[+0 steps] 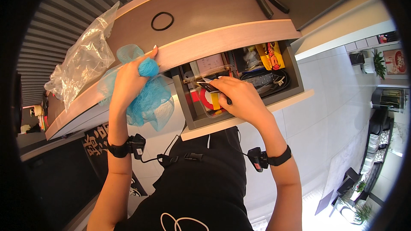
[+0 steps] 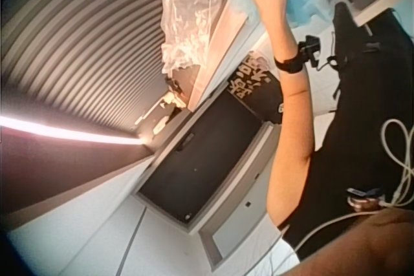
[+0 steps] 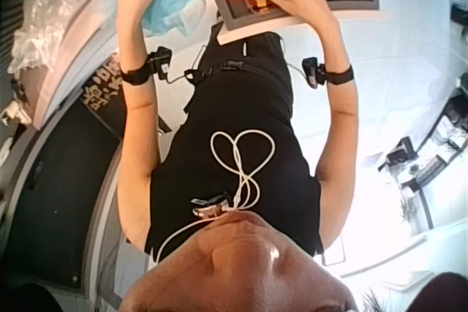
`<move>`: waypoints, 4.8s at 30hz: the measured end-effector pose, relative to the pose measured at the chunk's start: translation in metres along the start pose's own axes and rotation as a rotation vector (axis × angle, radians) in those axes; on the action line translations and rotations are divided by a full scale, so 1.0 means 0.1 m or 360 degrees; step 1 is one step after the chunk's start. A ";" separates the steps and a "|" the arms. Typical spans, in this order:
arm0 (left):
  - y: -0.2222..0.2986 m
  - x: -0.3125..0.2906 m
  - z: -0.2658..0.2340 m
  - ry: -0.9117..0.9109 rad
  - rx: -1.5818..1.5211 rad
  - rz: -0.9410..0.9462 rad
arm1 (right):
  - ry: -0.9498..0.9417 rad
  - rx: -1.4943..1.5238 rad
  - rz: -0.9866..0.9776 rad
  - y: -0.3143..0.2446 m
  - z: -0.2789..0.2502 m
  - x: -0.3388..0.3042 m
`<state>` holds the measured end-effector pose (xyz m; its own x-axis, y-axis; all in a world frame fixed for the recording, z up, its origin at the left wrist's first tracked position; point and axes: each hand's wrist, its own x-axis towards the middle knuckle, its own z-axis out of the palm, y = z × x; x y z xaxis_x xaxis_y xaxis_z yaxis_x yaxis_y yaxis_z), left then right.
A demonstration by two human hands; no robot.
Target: The person takes a bundle of blue mesh netting and loops a rubber band around it, threading an elastic loop through to assemble a bath loofah sponge.
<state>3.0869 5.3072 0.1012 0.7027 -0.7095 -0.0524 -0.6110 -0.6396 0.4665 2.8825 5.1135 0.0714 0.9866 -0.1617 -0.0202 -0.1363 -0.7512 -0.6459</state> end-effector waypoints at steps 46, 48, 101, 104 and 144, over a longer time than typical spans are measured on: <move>0.00 0.06 -0.01 -0.0048 -0.0009 0.0021 | 0.0756 0.0039 -0.0304 -0.23 0.19 -0.20; 0.00 0.04 -0.06 -0.0058 0.0012 0.0001 | 0.0516 -0.0078 -0.0234 -0.23 0.24 -0.20; -0.05 0.08 0.00 -0.0152 -0.0202 -0.0149 | 0.0005 -0.0297 0.0006 -0.27 0.29 -0.17; -0.05 0.08 0.01 -0.0152 -0.0209 -0.0186 | 0.0072 -0.0162 0.0019 -0.24 0.32 -0.18; -0.06 0.07 0.01 -0.0095 -0.0140 -0.0136 | 0.0794 -0.0972 0.0418 0.73 -0.46 -0.19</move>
<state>3.0951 5.3059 0.0975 0.7264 -0.6715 -0.1464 -0.5135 -0.6719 0.5337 2.8494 5.0319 0.0599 0.7801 -0.5370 0.3210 -0.5231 -0.8413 -0.1363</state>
